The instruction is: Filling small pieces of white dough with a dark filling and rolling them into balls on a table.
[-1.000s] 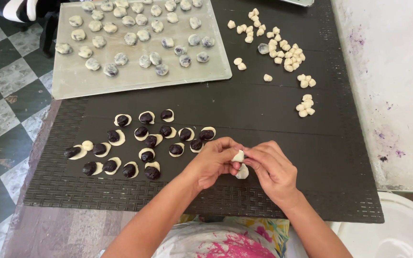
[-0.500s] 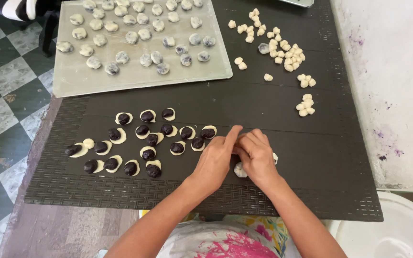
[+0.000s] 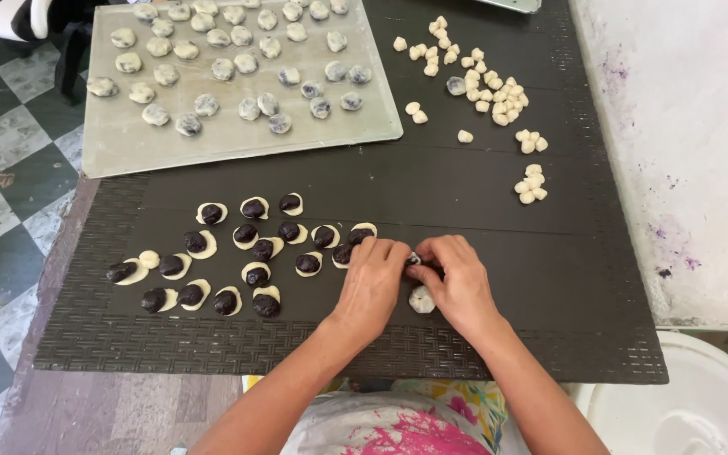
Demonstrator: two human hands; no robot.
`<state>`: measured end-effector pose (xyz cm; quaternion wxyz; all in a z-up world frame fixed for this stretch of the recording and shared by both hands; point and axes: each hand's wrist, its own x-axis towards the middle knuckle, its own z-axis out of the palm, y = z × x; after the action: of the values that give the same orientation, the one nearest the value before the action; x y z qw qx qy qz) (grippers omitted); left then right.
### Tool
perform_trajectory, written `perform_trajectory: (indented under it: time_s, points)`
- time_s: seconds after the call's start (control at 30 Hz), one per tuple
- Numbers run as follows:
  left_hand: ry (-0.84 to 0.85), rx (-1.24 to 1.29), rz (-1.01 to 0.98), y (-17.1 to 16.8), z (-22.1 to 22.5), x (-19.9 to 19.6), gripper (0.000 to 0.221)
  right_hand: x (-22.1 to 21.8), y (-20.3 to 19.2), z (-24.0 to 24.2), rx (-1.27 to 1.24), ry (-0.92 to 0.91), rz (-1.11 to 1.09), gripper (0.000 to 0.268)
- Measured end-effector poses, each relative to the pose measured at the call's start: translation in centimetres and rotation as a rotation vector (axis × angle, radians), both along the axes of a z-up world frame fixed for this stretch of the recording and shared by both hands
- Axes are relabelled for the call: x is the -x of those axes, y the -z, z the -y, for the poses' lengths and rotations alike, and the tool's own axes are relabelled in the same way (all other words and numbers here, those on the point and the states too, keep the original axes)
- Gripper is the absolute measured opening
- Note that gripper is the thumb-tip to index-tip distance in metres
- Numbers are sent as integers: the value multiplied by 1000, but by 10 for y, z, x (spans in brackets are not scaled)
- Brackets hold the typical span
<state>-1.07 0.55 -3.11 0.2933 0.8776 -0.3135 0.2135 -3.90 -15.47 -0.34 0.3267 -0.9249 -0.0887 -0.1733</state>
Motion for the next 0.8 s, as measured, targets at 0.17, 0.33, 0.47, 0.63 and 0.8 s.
perform_trajectory:
  time_s: [0.17,0.33,0.47,0.63,0.8]
  points:
    - [2,44,66,-5,0,8,9,-6,3,-7,-10,-58,151,10]
    - [-104,-45,93,-17,-3,11,24,-4,-1,12,17,-94,148,4]
    - [-110,-48,32,1,2,10,35,10,2,13,-7,-22,54,8]
    - [-12,95,-18,-3,8,8,20,-2,6,4,-103,-24,70,12]
    - [4,157,-54,-19,-2,8,6,-12,-14,4,-149,-62,-31,9]
